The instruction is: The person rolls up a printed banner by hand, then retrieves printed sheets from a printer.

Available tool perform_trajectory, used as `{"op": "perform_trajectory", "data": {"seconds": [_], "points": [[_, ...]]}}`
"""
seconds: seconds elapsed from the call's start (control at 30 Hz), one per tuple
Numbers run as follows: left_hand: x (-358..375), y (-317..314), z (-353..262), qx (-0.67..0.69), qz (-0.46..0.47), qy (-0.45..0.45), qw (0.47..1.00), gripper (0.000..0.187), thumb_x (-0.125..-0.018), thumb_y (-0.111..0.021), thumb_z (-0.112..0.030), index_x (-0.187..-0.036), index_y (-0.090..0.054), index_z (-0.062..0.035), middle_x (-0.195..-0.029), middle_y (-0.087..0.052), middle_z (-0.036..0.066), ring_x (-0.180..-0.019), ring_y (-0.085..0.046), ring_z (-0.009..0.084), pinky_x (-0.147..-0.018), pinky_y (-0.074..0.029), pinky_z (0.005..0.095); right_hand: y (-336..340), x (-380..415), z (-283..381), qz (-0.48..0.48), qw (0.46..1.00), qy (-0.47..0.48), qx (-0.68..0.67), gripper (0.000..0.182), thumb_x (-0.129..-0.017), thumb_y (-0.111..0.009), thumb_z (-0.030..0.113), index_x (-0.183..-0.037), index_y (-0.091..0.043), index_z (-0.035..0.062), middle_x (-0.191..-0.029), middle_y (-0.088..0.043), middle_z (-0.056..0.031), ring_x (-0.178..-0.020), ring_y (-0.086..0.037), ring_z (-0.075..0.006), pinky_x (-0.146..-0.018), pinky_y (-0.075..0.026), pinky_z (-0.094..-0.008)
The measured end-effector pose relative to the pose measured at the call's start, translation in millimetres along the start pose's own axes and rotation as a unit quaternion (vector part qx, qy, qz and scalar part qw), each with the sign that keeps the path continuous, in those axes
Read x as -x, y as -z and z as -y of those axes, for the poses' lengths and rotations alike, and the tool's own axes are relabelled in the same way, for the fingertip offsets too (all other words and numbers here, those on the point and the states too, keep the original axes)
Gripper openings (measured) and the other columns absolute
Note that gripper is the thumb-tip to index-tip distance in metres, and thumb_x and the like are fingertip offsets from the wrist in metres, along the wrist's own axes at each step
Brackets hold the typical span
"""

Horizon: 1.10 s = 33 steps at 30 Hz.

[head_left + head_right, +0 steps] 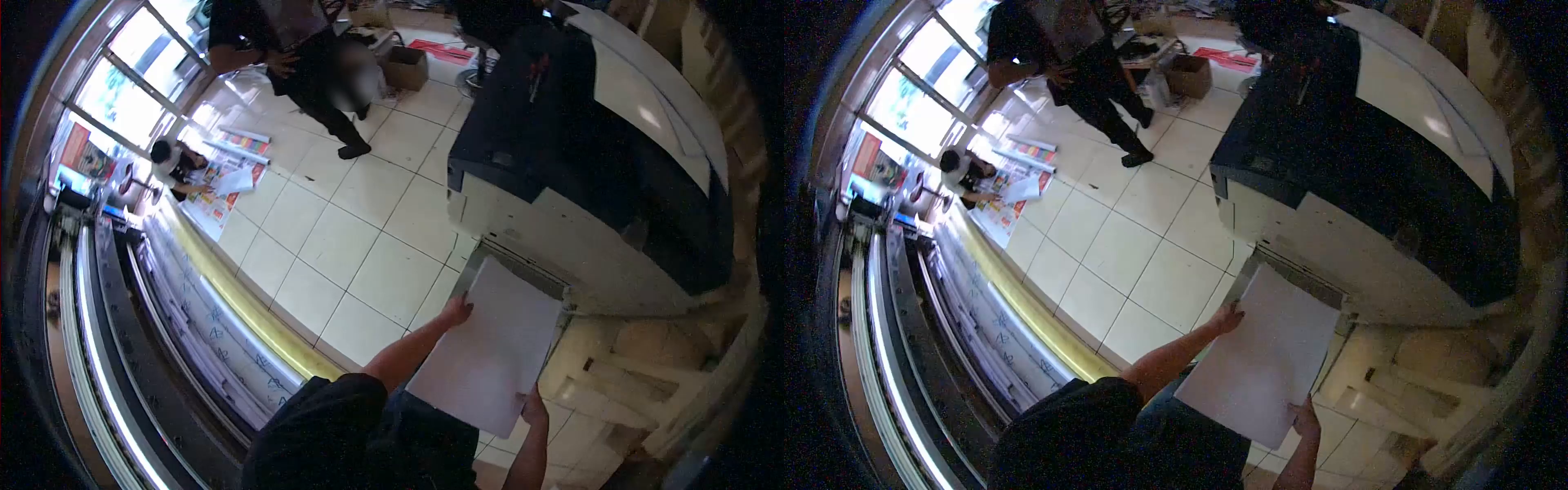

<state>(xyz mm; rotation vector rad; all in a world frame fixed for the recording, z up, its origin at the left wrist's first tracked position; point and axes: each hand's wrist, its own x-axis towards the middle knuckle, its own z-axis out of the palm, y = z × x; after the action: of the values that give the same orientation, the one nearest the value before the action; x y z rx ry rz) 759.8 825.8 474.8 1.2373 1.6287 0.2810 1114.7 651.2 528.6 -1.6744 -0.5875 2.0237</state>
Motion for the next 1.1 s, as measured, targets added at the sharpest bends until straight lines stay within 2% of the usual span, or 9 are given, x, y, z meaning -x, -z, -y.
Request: {"op": "perform_trajectory", "data": {"seconds": [0.07,0.17,0.23,0.4,0.63,0.7,0.73,0.8,1.1], "points": [[-15.0,-13.6,3.7,-0.093,0.023,0.022,0.995,0.067,-0.088,-0.051,-0.025,-0.141,-0.017,-0.0036,-0.127,-0.046,0.027,-0.113,-0.049,0.0384,-0.091,-0.042,0.0445,-26.6,9.3,13.4,0.007,0.999,0.036,-0.007,0.068,-0.078,-0.061,0.003,-0.137,-0.026,0.0055,-0.128,-0.046,-0.0149,-0.111,-0.049,-0.0295,-0.093,-0.040,-0.0404],[0.8,0.5,-20.7,-0.044,0.062,0.060,0.995,0.067,-0.088,-0.051,-0.021,-0.143,-0.014,-0.0083,-0.116,-0.052,0.029,-0.105,-0.054,0.0400,-0.085,-0.045,0.0460,-20.8,2.0,7.1,-0.038,0.991,-0.056,-0.111,0.062,-0.079,-0.058,0.005,-0.134,-0.031,0.0047,-0.129,-0.045,-0.0138,-0.114,-0.047,-0.0284,-0.094,-0.040,-0.0413],[-9.2,-7.8,-14.2,-0.029,0.030,0.041,0.998,0.067,-0.088,-0.050,-0.021,-0.143,-0.013,-0.0104,-0.111,-0.054,0.030,-0.100,-0.056,0.0413,-0.083,-0.045,0.0475,-13.2,-15.1,-18.2,-0.070,0.997,0.022,-0.037,0.063,-0.078,-0.058,0.016,-0.137,-0.034,0.0174,-0.124,-0.046,-0.0077,-0.116,-0.041,-0.0279,-0.093,-0.038,-0.0451],[-17.0,-18.7,-5.5,0.014,0.013,0.030,0.999,0.071,-0.089,-0.050,-0.021,-0.144,-0.006,-0.0149,-0.095,-0.060,0.030,-0.086,-0.060,0.0430,-0.074,-0.045,0.0503,-6.9,-46.5,-3.7,-0.159,0.987,-0.011,-0.016,0.061,-0.078,-0.061,0.017,-0.133,-0.038,0.0071,-0.127,-0.047,-0.0103,-0.117,-0.042,-0.0276,-0.097,-0.036,-0.0416],[-31.1,-10.5,-4.7,0.020,-0.012,0.063,0.998,0.069,-0.086,-0.046,-0.018,-0.141,-0.007,0.0008,-0.102,-0.057,0.032,-0.094,-0.056,0.0463,-0.082,-0.043,0.0510,1.0,-85.5,32.5,-0.172,0.975,0.065,0.126,0.065,-0.079,-0.059,0.017,-0.137,-0.031,0.0053,-0.134,-0.043,-0.0124,-0.122,-0.039,-0.0280,-0.103,-0.027,-0.0377],[-46.9,-30.5,26.2,-0.048,-0.110,-0.085,0.989,0.071,-0.086,-0.045,-0.021,-0.140,-0.006,0.0044,-0.112,-0.053,0.032,-0.100,-0.054,0.0446,-0.087,-0.043,0.0490,-1.2,-89.7,53.3,-0.151,0.969,0.119,0.156,0.067,-0.078,-0.059,0.016,-0.137,-0.030,0.0035,-0.134,-0.042,-0.0137,-0.123,-0.038,-0.0290,-0.103,-0.027,-0.0361],[-47.4,-29.1,19.9,-0.048,-0.104,-0.084,0.990,0.071,-0.086,-0.045,-0.021,-0.140,-0.006,0.0044,-0.112,-0.053,0.032,-0.100,-0.054,0.0446,-0.087,-0.043,0.0490,-18.0,-76.7,77.0,-0.151,0.973,0.118,0.126,0.066,-0.078,-0.059,0.017,-0.136,-0.032,0.0023,-0.134,-0.042,-0.0149,-0.123,-0.039,-0.0299,-0.103,-0.028,-0.0350],[-48.8,-14.9,-9.1,-0.093,-0.008,0.047,0.994,0.074,-0.085,-0.046,-0.025,-0.140,-0.005,0.0048,-0.121,-0.048,0.030,-0.107,-0.051,0.0427,-0.092,-0.041,0.0468,-10.8,-94.6,71.6,-0.192,0.963,0.097,0.163,0.066,-0.078,-0.059,0.017,-0.136,-0.032,0.0023,-0.134,-0.042,-0.0151,-0.123,-0.039,-0.0302,-0.103,-0.028,-0.0349],[-47.0,-7.9,-30.5,-0.059,0.003,0.115,0.992,0.084,-0.082,-0.052,-0.036,-0.140,-0.006,0.0037,-0.130,-0.040,0.031,-0.119,-0.042,0.0433,-0.101,-0.034,0.0442,1.6,-128.5,69.1,-0.208,0.967,-0.005,0.150,0.066,-0.080,-0.060,0.025,-0.135,-0.034,-0.0004,-0.132,-0.044,-0.0148,-0.120,-0.042,-0.0315,-0.101,-0.032,-0.0358]]}}
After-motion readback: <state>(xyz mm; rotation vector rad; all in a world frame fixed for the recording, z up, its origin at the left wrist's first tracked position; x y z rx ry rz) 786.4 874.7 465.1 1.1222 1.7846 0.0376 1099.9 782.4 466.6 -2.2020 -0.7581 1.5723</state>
